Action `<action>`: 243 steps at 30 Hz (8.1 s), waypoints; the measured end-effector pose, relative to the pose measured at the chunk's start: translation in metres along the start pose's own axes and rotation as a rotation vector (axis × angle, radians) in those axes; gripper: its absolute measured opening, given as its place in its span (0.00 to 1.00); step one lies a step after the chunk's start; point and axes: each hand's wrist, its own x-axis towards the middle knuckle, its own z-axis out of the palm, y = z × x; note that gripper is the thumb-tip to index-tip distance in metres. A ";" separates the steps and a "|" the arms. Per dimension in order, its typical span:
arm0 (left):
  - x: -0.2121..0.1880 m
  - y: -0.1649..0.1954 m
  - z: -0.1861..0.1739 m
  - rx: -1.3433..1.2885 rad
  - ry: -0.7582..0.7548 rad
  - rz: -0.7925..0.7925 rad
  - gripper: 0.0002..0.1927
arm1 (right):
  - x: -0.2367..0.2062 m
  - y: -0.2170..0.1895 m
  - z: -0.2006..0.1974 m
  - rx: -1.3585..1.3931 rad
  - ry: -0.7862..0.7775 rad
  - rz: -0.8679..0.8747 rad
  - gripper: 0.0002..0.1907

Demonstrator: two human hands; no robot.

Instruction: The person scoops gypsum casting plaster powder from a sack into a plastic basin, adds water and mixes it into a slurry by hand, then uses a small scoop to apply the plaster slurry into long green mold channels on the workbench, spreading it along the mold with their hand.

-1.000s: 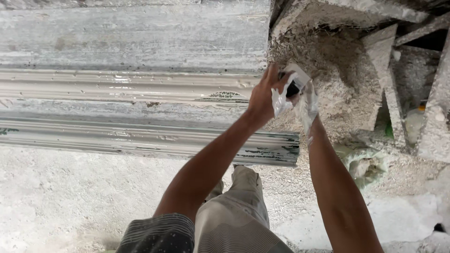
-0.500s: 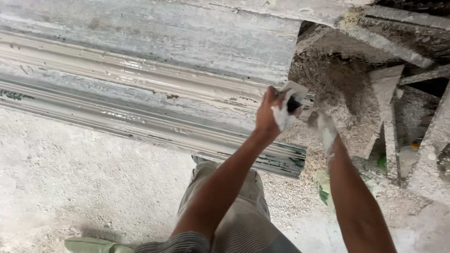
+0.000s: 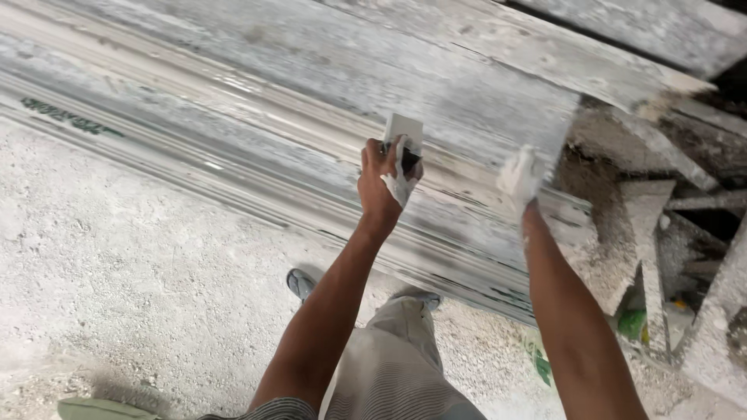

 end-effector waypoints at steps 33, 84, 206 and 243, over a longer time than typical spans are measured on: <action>0.318 -0.986 -0.647 -1.388 0.793 -0.511 0.30 | 0.117 0.522 1.177 -0.070 -0.632 0.664 0.10; 0.779 -1.557 -1.118 -1.322 -0.106 -0.649 0.19 | 0.058 0.710 1.555 -0.062 0.121 0.272 0.04; -0.242 0.144 0.131 0.082 -0.453 0.434 0.27 | -0.283 -0.009 -0.196 0.277 0.348 0.472 0.24; -0.102 0.179 0.166 -0.340 -0.259 -0.299 0.32 | -0.084 -0.081 -0.160 0.182 -0.014 -0.202 0.26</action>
